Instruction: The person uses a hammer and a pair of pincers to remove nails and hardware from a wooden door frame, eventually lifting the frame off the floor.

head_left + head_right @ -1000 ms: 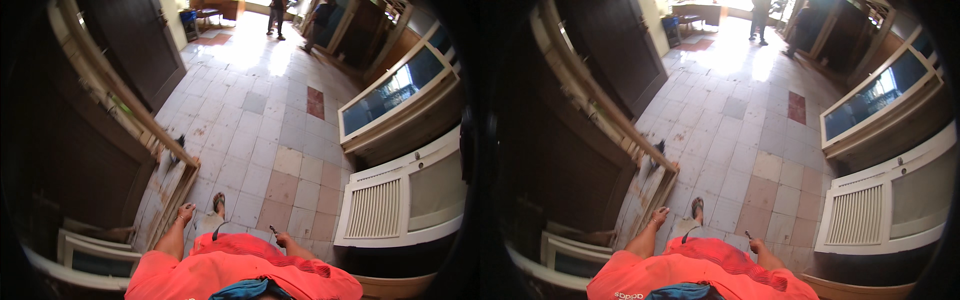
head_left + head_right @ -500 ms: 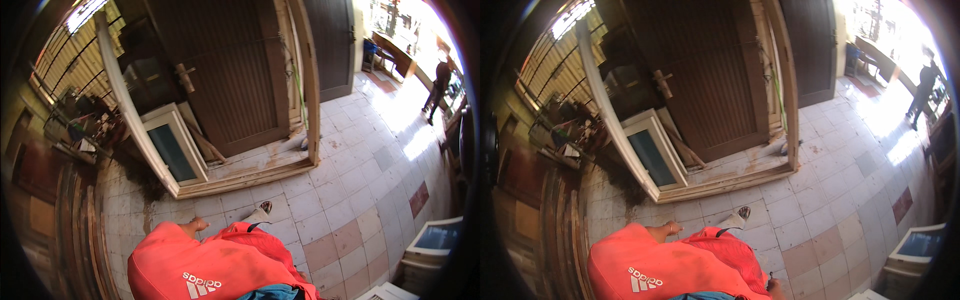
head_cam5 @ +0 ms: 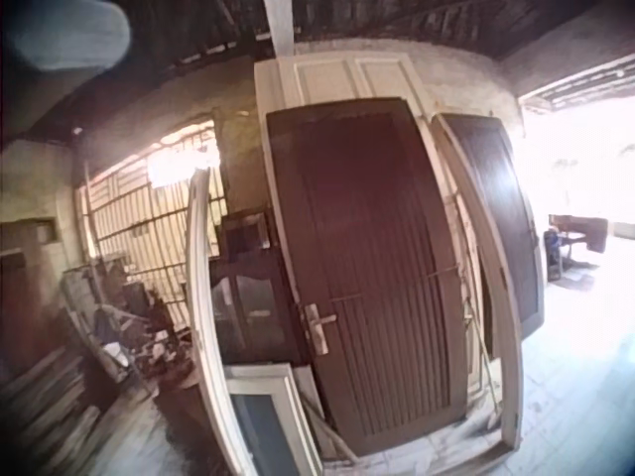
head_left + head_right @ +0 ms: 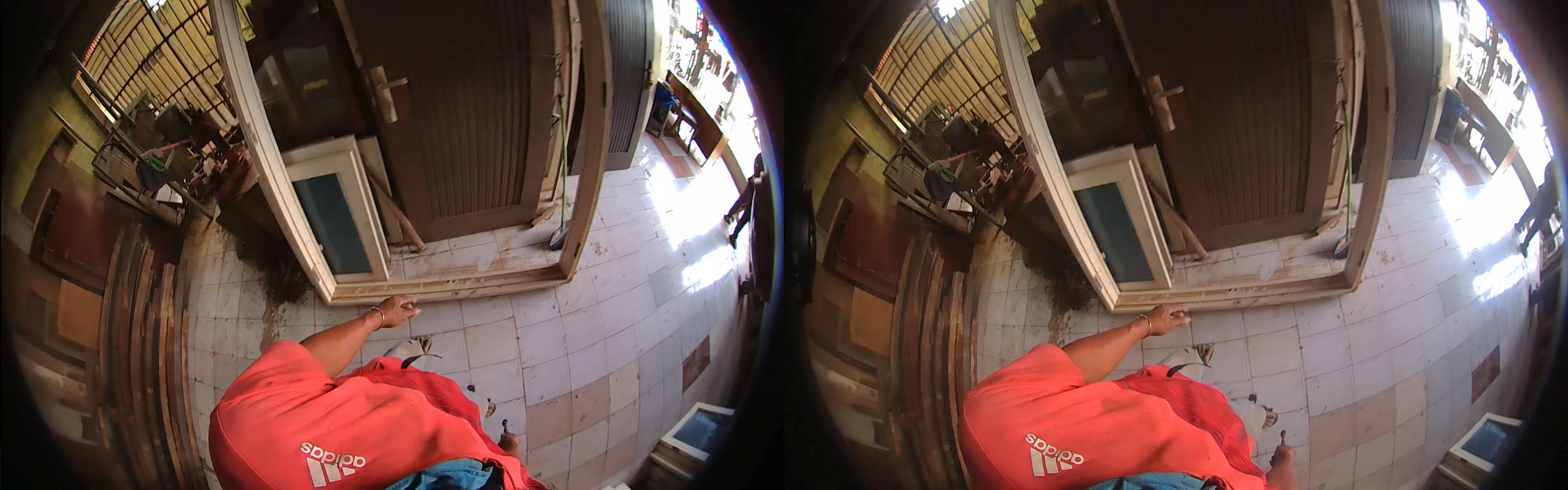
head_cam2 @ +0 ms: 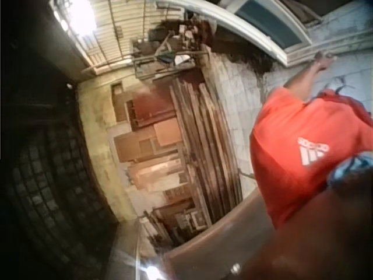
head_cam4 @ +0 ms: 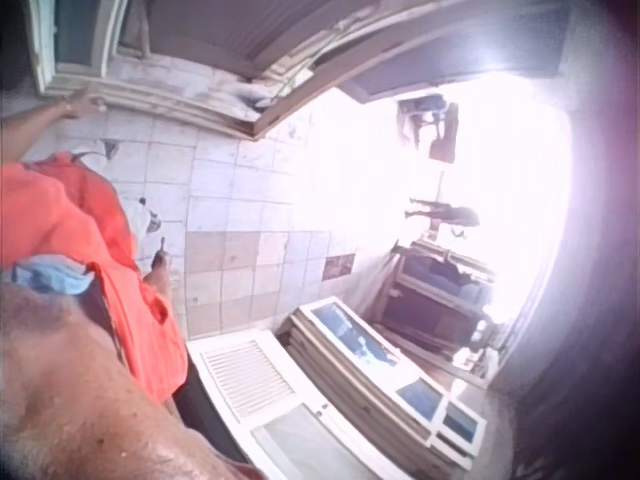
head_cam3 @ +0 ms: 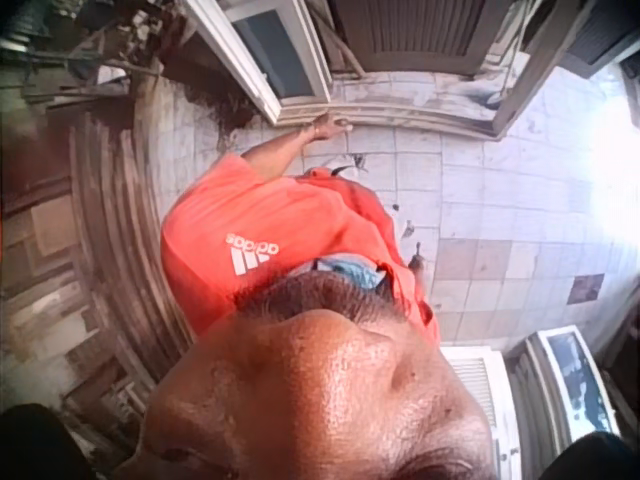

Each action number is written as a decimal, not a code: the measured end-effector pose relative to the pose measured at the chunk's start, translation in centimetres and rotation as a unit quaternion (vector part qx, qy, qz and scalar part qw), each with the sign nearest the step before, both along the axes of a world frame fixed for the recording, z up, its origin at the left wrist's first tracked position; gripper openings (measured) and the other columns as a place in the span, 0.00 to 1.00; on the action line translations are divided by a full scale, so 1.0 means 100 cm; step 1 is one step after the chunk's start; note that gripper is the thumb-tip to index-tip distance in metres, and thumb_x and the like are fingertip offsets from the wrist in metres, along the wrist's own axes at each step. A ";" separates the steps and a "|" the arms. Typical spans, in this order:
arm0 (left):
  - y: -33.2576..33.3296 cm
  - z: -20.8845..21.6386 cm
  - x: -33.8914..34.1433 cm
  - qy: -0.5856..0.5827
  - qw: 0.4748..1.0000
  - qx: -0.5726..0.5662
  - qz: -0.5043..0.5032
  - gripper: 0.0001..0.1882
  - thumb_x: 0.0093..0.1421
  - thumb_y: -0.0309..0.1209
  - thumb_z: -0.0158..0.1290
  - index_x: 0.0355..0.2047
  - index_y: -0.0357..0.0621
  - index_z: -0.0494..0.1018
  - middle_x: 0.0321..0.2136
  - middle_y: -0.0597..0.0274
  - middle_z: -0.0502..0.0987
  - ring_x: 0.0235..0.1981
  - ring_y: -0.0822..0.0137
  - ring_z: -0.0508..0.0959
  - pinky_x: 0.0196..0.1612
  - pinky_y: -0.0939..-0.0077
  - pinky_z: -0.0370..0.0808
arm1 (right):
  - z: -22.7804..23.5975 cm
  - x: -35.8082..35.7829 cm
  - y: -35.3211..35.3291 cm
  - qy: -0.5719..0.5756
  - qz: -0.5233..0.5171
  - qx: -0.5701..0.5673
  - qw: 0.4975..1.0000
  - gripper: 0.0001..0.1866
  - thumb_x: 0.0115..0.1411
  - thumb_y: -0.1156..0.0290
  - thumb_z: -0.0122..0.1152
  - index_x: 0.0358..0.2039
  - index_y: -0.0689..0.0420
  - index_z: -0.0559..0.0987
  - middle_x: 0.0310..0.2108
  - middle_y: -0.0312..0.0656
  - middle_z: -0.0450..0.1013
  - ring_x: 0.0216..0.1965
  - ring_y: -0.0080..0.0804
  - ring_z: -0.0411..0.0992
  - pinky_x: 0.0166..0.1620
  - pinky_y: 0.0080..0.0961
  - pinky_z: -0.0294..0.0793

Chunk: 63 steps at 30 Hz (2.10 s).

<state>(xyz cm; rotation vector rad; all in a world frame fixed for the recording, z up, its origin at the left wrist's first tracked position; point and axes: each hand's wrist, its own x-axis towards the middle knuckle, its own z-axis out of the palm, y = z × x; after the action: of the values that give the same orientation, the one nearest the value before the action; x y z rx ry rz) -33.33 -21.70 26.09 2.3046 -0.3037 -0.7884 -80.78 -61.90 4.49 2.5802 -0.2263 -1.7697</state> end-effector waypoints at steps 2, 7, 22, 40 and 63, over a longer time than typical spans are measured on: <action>0.048 -0.017 0.015 0.034 0.999 0.010 0.019 0.34 0.56 0.52 0.60 0.54 0.38 0.72 0.47 0.50 0.79 0.49 0.59 0.78 0.52 0.69 0.73 | -0.010 0.009 0.036 0.004 0.057 -0.007 0.998 0.18 0.58 0.51 0.60 0.42 0.49 0.82 0.41 0.31 0.80 0.45 0.25 0.78 0.42 0.28 0.79; 0.204 -0.055 0.034 0.042 0.984 0.171 -0.014 0.35 0.57 0.54 0.56 0.54 0.39 0.72 0.52 0.45 0.75 0.54 0.54 0.75 0.57 0.69 0.70 | -0.007 0.053 0.122 -0.057 0.052 -0.020 0.997 0.18 0.53 0.52 0.66 0.40 0.48 0.81 0.40 0.35 0.79 0.41 0.32 0.78 0.40 0.34 0.79; 0.472 -0.064 -0.114 0.189 0.946 0.141 0.224 0.31 0.57 0.47 0.60 0.52 0.34 0.73 0.46 0.50 0.80 0.50 0.60 0.78 0.53 0.72 0.72 | -0.033 0.141 0.324 -0.182 -0.565 0.057 0.803 0.16 0.59 0.63 0.56 0.36 0.63 0.82 0.29 0.53 0.79 0.25 0.44 0.79 0.25 0.36 0.77; 0.519 0.099 0.098 0.003 0.966 0.035 0.257 0.35 0.57 0.46 0.62 0.58 0.34 0.68 0.54 0.53 0.75 0.55 0.64 0.74 0.53 0.71 0.71 | -0.062 0.079 0.495 -0.158 -0.504 0.021 0.849 0.13 0.55 0.67 0.55 0.33 0.61 0.82 0.39 0.57 0.78 0.45 0.54 0.76 0.48 0.43 0.75; 0.555 0.165 0.615 -0.120 0.937 -0.063 0.321 0.45 0.48 0.60 0.63 0.56 0.36 0.70 0.57 0.50 0.68 0.58 0.58 0.64 0.63 0.57 0.56 | 0.057 0.219 0.509 -0.088 -0.604 -0.074 0.789 0.14 0.59 0.70 0.51 0.43 0.55 0.81 0.44 0.51 0.77 0.48 0.46 0.76 0.50 0.46 0.76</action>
<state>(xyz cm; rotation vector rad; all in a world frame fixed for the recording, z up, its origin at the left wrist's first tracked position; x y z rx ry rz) 28.16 33.83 42.54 2.1741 0.2837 -0.1531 -58.90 -10.98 10.16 2.5396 -2.3096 -1.4301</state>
